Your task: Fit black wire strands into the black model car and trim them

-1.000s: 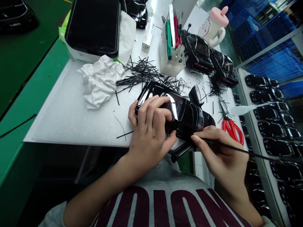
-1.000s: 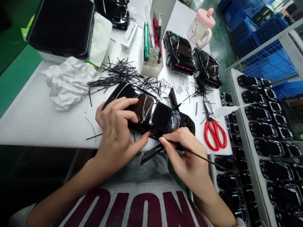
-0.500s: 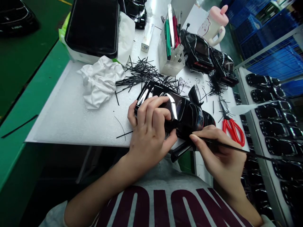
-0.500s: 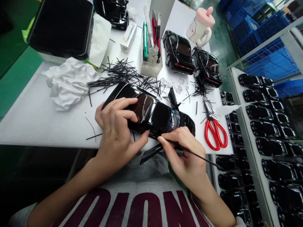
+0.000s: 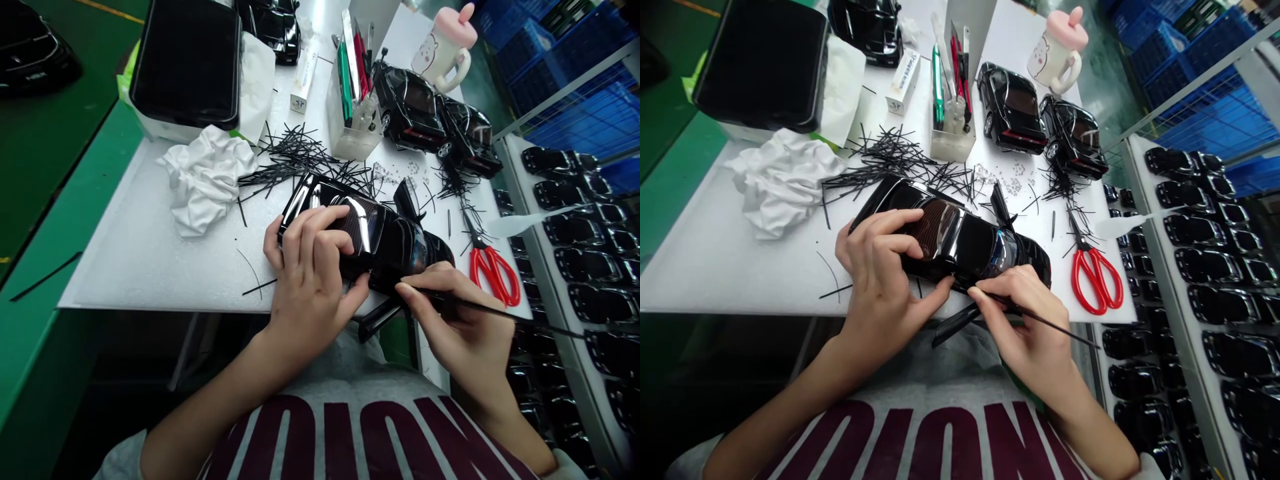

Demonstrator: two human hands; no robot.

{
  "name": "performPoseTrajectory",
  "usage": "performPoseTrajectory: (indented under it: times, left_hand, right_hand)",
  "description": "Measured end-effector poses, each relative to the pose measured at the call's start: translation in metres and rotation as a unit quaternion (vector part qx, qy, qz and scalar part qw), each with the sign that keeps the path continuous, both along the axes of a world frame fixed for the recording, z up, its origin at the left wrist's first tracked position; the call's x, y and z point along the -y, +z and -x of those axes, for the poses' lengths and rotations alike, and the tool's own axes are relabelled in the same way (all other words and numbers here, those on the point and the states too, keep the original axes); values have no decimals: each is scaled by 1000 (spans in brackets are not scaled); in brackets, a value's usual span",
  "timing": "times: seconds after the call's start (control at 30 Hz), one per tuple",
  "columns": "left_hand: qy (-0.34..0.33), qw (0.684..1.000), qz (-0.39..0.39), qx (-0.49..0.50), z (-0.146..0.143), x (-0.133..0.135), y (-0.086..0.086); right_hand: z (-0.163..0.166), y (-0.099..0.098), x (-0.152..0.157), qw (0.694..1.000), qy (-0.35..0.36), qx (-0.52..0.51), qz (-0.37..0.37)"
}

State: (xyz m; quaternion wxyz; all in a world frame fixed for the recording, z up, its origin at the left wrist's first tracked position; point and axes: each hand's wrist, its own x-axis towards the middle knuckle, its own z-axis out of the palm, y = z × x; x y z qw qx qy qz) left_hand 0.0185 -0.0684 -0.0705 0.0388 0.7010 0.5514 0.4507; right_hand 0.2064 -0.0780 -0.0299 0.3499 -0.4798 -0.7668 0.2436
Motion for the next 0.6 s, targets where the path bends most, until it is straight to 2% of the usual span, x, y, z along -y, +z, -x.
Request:
performPoseTrajectory:
  times: [0.3,0.6]
  left_hand:
    - [-9,1000,5,21,1,0,2]
    - [-12,999,5,38,3,0,3]
  right_hand:
    - [0,-2,0,1000,0,-17,-13]
    - [-3,-8,1,998,17,-18,-61]
